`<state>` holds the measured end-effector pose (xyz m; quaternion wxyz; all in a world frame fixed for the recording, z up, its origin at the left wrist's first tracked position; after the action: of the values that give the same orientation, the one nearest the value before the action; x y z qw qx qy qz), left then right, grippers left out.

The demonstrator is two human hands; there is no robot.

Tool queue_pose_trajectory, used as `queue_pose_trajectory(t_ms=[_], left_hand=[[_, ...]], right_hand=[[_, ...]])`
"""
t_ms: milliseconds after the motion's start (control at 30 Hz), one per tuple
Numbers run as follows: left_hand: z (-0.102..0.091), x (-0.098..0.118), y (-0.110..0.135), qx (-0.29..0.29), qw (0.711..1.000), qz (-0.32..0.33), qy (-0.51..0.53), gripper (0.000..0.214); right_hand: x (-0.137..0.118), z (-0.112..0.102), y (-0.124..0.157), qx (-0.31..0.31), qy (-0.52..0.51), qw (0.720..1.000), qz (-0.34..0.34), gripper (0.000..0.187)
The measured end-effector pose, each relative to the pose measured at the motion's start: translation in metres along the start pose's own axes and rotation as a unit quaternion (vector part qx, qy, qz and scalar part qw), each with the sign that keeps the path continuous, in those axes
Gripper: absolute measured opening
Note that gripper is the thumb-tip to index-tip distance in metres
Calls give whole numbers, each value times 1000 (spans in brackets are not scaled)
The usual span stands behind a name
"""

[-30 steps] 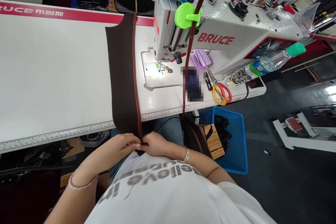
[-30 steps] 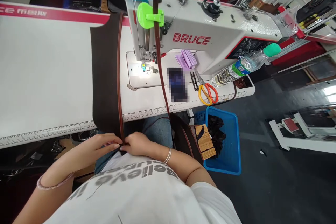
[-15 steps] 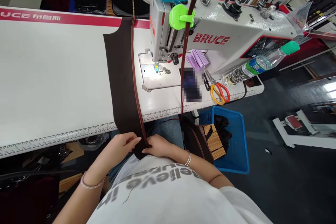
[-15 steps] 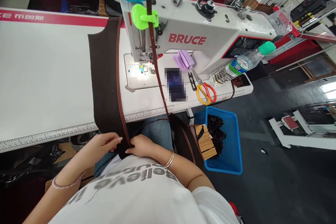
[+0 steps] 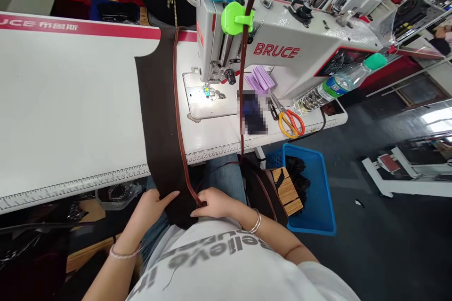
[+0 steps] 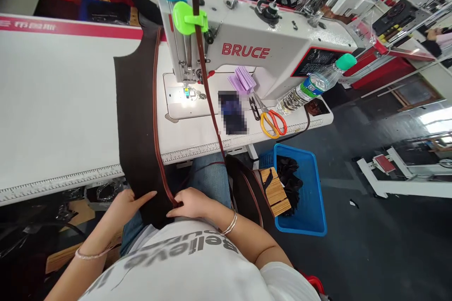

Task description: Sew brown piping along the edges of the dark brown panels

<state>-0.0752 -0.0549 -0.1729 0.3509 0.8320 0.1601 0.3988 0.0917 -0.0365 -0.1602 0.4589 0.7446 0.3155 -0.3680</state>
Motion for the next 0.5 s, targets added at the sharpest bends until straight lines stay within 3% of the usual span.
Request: queue_pose_trajectory(t_ms=[133, 300, 500], left_hand=[[15, -45, 6, -23, 993, -23, -116, 32], [34, -101, 33, -79, 971, -120, -192, 26], [34, -105, 61, -53, 965, -135, -220, 33]], right_hand=[[-8, 11, -5, -9, 45, 998, -42, 20], [-9, 33, -16, -31, 39, 997, -57, 14], [-11, 42, -15, 26, -6, 996, -87, 16]])
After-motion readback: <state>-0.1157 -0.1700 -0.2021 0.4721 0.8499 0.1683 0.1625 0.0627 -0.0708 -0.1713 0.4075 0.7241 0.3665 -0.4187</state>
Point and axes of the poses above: each hand's wrist, its own y-axis away from the middle knuckle, its own z-axis out of the palm, x = y × z, the point moved 8 cm from there along -y, towards the middle knuckle, and after that the axes turned 8 degrees about -x, right-handed, at the moved point
